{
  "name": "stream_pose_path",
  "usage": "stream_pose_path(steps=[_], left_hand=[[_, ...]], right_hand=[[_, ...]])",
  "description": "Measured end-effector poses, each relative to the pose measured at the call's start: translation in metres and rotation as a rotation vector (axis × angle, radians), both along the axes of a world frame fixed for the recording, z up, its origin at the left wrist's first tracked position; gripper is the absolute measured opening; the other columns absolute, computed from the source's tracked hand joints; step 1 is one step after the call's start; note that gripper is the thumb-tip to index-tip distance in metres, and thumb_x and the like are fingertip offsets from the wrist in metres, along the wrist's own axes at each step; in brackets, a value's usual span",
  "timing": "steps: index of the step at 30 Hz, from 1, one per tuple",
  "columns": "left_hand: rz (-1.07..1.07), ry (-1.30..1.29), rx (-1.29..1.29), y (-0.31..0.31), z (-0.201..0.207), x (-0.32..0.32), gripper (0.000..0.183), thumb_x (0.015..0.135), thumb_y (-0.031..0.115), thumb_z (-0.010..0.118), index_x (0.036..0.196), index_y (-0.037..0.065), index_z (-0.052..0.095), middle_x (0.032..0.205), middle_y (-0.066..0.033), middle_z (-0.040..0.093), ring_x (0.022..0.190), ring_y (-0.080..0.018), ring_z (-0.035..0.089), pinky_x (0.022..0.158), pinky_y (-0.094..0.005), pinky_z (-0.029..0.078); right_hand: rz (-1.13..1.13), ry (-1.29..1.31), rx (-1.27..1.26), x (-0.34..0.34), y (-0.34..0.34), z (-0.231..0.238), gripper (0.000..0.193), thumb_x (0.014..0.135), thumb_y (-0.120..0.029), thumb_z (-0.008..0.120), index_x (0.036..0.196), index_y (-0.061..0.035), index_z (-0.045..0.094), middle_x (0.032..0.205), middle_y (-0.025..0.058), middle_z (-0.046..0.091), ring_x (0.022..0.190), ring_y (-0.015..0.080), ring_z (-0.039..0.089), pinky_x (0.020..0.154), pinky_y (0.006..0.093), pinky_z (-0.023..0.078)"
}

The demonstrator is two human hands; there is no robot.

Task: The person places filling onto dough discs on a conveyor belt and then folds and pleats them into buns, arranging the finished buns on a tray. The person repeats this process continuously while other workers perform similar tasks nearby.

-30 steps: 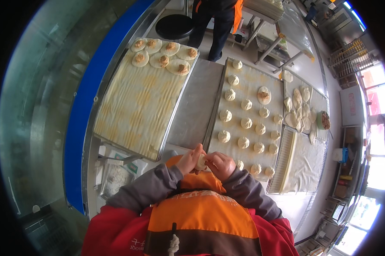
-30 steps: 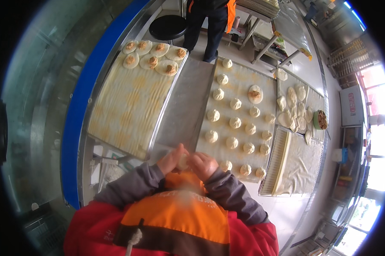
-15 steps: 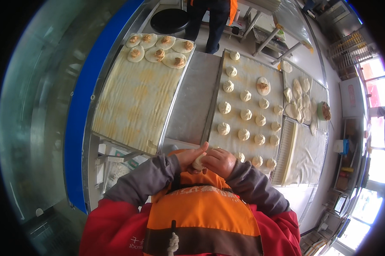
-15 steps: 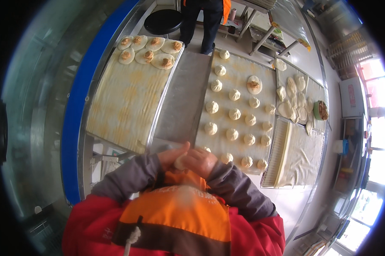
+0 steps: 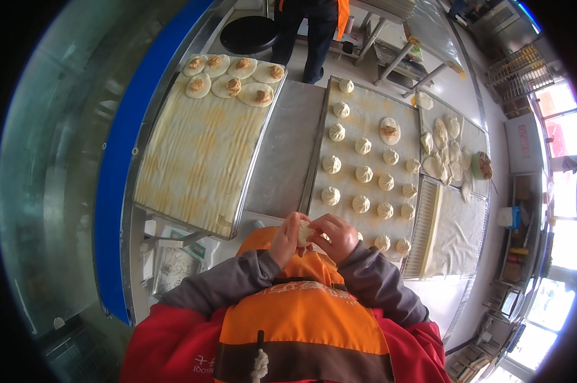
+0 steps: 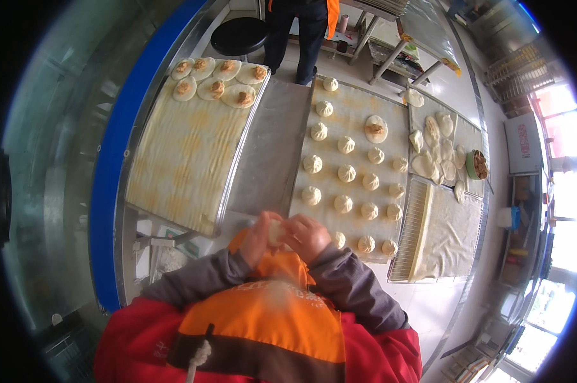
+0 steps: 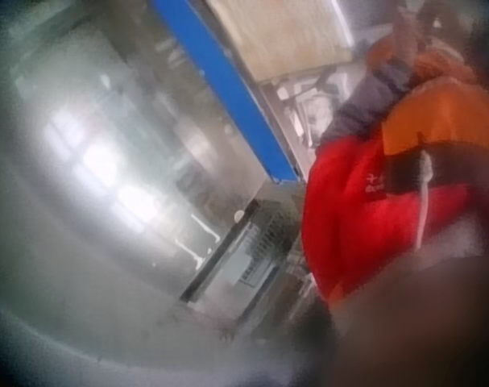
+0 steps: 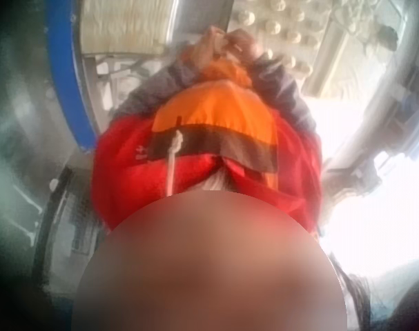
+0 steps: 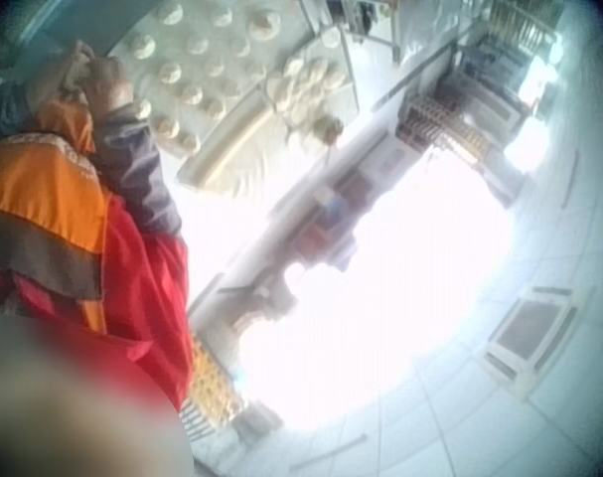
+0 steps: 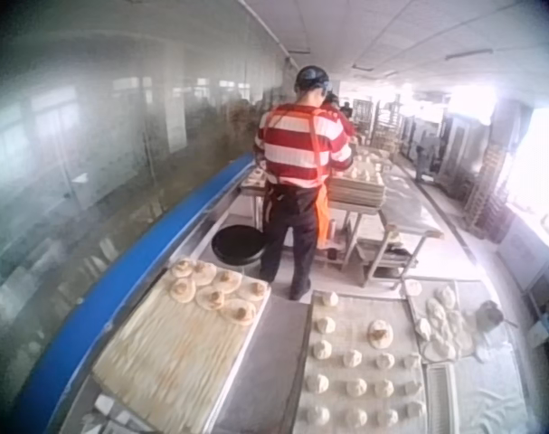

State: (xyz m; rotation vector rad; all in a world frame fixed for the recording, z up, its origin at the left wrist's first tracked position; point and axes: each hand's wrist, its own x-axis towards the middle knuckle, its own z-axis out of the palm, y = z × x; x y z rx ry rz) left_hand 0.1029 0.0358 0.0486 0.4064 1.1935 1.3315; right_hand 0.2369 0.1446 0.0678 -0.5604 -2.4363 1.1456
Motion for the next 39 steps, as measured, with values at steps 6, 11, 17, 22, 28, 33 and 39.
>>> stream_pose_path(steps=[6, 11, 17, 22, 28, 33, 39], left_hand=[[-0.070, -0.233, -0.025, -0.003, -0.014, 0.000, 0.061, 0.098, 0.061, 0.024, 0.106, 0.006, 0.050, 0.077, -0.0051, 0.060, 0.059, -0.0127, 0.061, 0.045, -0.0234, 0.045], [-0.186, -0.325, -0.092, 0.001, -0.018, -0.010, 0.065, 0.095, 0.067, 0.025, 0.102, 0.008, 0.051, 0.076, -0.0058, 0.060, 0.056, -0.0133, 0.059, 0.044, -0.0229, 0.042], [-0.397, -0.499, -0.151, 0.006, -0.015, -0.024, 0.068, 0.092, 0.072, 0.026, 0.096, 0.010, 0.053, 0.072, -0.0055, 0.059, 0.052, -0.0144, 0.056, 0.042, -0.0242, 0.039], [-0.524, -0.548, -0.190, 0.010, -0.023, -0.020, 0.067, 0.091, 0.072, 0.026, 0.093, 0.011, 0.054, 0.072, -0.0040, 0.058, 0.052, -0.0147, 0.055, 0.043, -0.0262, 0.039], [-0.348, -0.634, -0.109, 0.027, -0.035, -0.004, 0.062, 0.092, 0.070, 0.029, 0.098, 0.013, 0.051, 0.073, -0.0026, 0.057, 0.056, -0.0154, 0.058, 0.044, -0.0260, 0.041], [-0.192, -0.506, -0.183, 0.057, -0.039, 0.015, 0.061, 0.094, 0.067, 0.028, 0.099, 0.011, 0.052, 0.074, -0.0031, 0.058, 0.057, -0.0153, 0.059, 0.046, -0.0264, 0.042], [-0.108, -0.270, 0.048, 0.109, -0.028, 0.024, 0.063, 0.098, 0.062, 0.022, 0.095, 0.008, 0.054, 0.075, -0.0020, 0.059, 0.064, -0.0121, 0.059, 0.055, -0.0262, 0.047]], right_hand=[[0.089, 0.024, 0.110, -0.002, 0.002, -0.002, 0.017, 0.072, -0.006, 0.071, 0.088, -0.0039, 0.063, 0.078, 0.0083, 0.061, 0.066, 0.0245, 0.062, 0.059, 0.0343, 0.051], [0.071, -0.009, 0.122, -0.003, -0.001, 0.005, 0.018, 0.074, -0.008, 0.071, 0.089, -0.0043, 0.063, 0.078, 0.0086, 0.060, 0.067, 0.0262, 0.062, 0.060, 0.0351, 0.051], [0.169, -0.068, 0.033, 0.001, 0.003, 0.010, 0.017, 0.076, -0.012, 0.071, 0.090, -0.0056, 0.062, 0.078, 0.0091, 0.059, 0.068, 0.0282, 0.061, 0.061, 0.0363, 0.050], [0.271, -0.109, 0.116, 0.009, 0.008, 0.007, 0.014, 0.078, -0.011, 0.069, 0.089, -0.0062, 0.062, 0.077, 0.0091, 0.059, 0.067, 0.0287, 0.060, 0.061, 0.0374, 0.050], [0.115, -0.052, 0.182, 0.012, 0.020, 0.009, 0.012, 0.077, -0.011, 0.069, 0.086, -0.0064, 0.062, 0.078, 0.0081, 0.059, 0.069, 0.0280, 0.060, 0.060, 0.0368, 0.051], [0.155, -0.106, 0.172, 0.018, 0.046, 0.015, 0.016, 0.074, -0.010, 0.070, 0.088, -0.0083, 0.062, 0.083, 0.0053, 0.060, 0.073, 0.0249, 0.061, 0.067, 0.0359, 0.052], [-0.061, -0.156, 0.227, 0.023, 0.088, 0.021, 0.051, 0.070, -0.021, 0.077, 0.116, -0.0087, 0.058, 0.109, 0.0114, 0.063, 0.104, 0.0310, 0.059, 0.089, 0.0419, 0.048]])
